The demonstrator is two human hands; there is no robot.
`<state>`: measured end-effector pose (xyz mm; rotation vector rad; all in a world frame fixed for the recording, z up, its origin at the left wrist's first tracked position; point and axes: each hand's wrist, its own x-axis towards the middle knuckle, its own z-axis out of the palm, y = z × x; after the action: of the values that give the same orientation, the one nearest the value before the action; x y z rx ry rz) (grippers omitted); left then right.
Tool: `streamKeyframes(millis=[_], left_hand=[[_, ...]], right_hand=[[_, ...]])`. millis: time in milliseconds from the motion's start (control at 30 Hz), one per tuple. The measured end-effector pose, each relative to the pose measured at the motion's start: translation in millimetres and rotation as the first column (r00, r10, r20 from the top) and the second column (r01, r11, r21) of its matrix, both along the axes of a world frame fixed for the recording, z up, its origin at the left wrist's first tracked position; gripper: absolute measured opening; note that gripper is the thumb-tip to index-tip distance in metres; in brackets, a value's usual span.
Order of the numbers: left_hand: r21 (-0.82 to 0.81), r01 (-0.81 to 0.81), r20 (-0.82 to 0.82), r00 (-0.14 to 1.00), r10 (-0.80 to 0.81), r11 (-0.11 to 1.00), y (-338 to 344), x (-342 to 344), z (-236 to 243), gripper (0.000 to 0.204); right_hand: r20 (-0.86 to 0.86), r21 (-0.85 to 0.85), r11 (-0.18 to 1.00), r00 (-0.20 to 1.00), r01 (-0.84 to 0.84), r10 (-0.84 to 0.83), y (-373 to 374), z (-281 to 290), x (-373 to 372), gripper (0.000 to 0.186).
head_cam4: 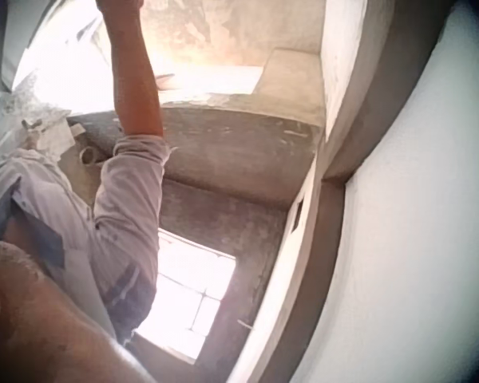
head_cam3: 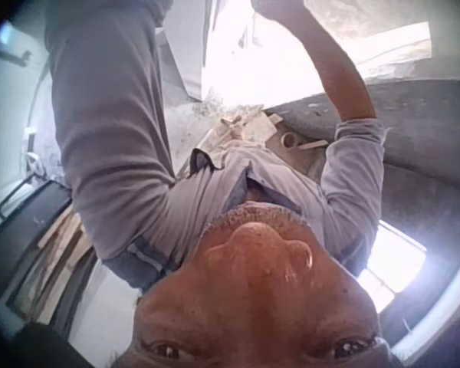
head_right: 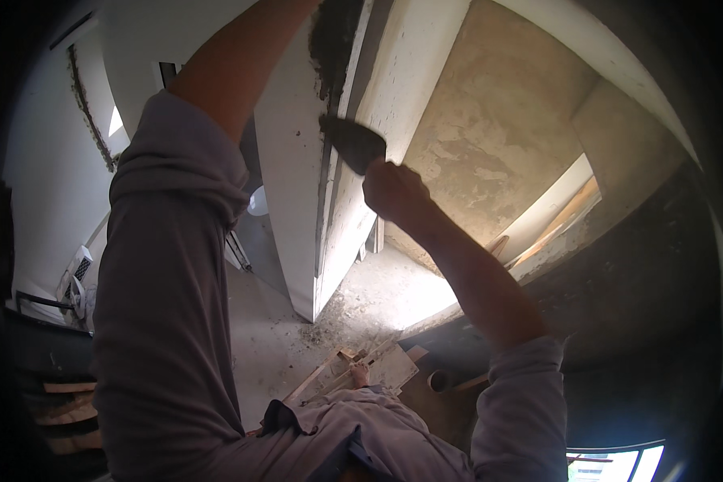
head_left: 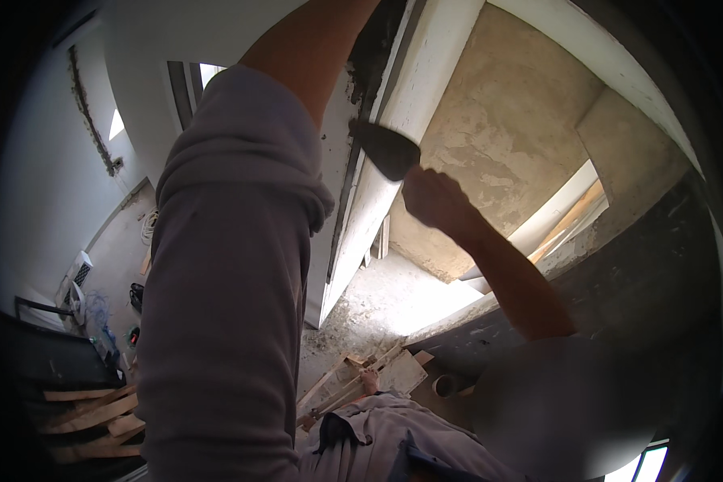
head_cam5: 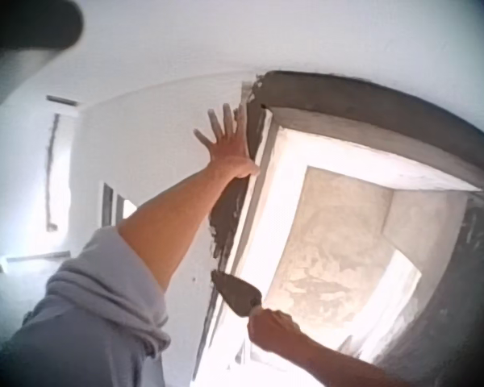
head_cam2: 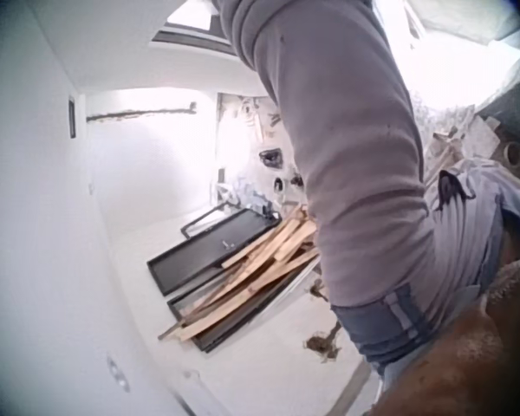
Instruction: The person applies plaster to the edge of a wall and doorframe using a trowel, dips a brush into a bucket of liquid to dampen the area, and uses a finishing trowel and a sponge to smooth the surface.
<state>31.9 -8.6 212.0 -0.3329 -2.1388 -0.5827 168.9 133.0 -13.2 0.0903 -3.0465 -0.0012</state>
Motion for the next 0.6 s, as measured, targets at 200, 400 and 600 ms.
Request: streamKeyframes(millis=[200, 400, 600], left_hand=[[-0.078, -0.035, 0.007, 0.999, 0.035, 0.996, -10.0, -3.3, 6.0, 0.139], [-0.064, -0.018, 0.002, 1.000, 0.018, 0.998, -7.5, -3.7, 4.8, 0.141], [-0.060, 0.004, -0.012, 1.000, -0.005, 0.998, -13.9, -1.1, -0.3, 0.140]], right_hand=[[-0.286, 0.015, 0.996, 0.954, -0.083, 0.084, -22.5, 57.5, -0.2, 0.024], [-0.284, 0.040, 0.999, 0.959, 0.027, -0.015, -41.8, 127.9, -33.1, 0.025], [-0.191, 0.133, 0.987, 0.975, -0.088, 0.112, -27.6, 40.8, -30.2, 0.029]])
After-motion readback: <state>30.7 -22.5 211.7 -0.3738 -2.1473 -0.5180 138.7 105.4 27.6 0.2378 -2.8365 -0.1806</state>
